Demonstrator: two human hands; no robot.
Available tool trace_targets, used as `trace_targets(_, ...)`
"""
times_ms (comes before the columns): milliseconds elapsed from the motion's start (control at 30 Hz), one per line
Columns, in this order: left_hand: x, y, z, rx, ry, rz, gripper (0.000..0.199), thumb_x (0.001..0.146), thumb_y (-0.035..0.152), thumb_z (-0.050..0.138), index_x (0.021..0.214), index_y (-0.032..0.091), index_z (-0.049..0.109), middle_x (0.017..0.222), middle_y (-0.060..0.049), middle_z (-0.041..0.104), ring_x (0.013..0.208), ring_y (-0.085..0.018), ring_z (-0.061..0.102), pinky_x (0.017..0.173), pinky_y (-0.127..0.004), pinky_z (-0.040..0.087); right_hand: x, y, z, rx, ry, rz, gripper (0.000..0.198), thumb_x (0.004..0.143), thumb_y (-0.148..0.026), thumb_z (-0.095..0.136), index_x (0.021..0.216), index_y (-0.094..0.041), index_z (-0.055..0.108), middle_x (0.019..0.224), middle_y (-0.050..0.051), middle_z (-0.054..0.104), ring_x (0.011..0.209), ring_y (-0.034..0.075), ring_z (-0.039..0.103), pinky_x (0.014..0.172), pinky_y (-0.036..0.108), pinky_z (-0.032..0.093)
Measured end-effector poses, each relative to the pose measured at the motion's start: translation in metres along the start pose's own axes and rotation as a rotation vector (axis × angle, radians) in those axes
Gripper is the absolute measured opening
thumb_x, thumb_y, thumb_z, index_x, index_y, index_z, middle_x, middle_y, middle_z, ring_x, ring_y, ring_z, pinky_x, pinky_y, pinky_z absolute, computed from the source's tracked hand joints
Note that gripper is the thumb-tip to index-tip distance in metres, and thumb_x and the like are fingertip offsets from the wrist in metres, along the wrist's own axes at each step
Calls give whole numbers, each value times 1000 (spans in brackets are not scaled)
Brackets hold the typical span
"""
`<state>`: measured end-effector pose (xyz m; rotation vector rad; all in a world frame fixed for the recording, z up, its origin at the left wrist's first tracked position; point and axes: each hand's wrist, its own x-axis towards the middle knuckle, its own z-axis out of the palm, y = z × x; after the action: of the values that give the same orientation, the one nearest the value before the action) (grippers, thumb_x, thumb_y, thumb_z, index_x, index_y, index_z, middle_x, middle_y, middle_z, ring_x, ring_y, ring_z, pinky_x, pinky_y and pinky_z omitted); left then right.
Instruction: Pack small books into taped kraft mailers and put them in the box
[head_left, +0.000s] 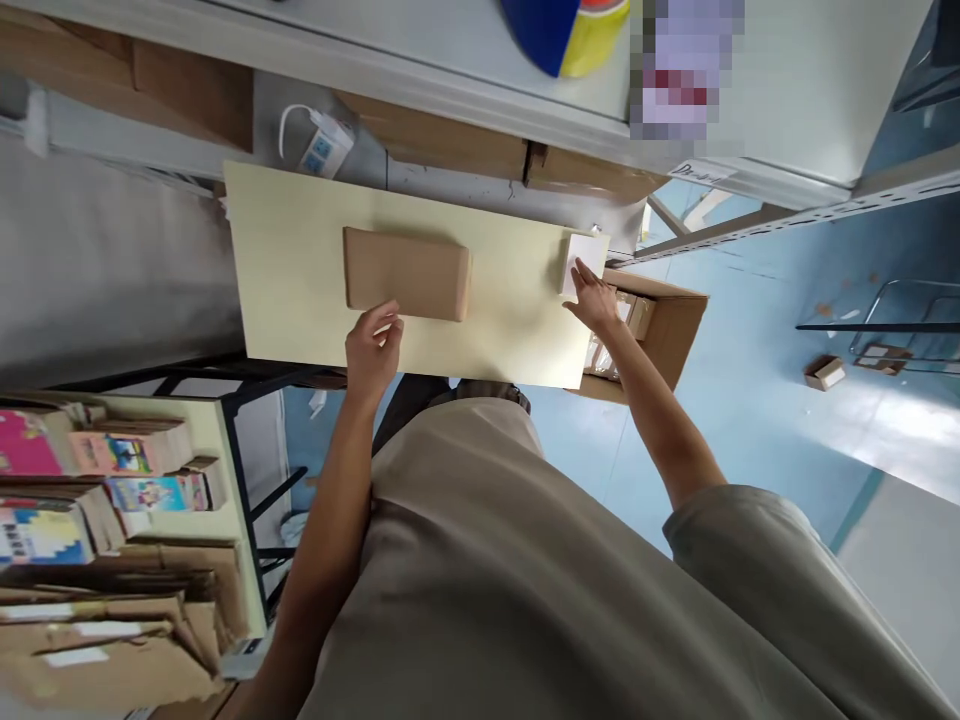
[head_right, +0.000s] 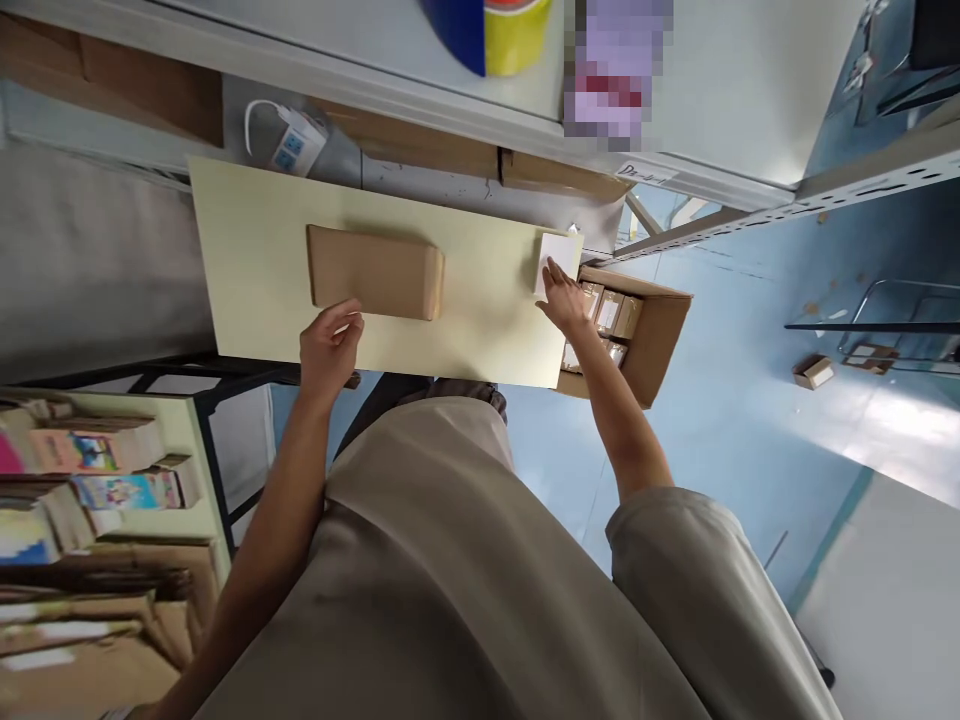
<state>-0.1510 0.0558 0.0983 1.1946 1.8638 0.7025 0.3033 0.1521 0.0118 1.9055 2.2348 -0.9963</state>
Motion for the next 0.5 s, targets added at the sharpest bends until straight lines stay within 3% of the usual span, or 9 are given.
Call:
trace_targets(267, -10, 24, 19, 34, -46, 16, 43, 107, 50, 71, 140, 24, 78, 145, -13, 83, 123, -28, 83, 110, -45, 71, 3, -4, -2, 9, -27, 84, 42, 118, -39, 64, 149, -13, 76, 186, 20, 51, 146, 44, 74, 125, 66, 63)
trace_targets(500, -7, 60, 46, 29, -134, 49, 45, 106, 59, 71, 136, 26, 79, 145, -12, 83, 126, -28, 82, 111, -45, 71, 3, -16, -18, -224, -108, 45, 40, 115, -23, 62, 151, -13, 77, 188, 16, 50, 134, 41, 81, 115, 59, 71)
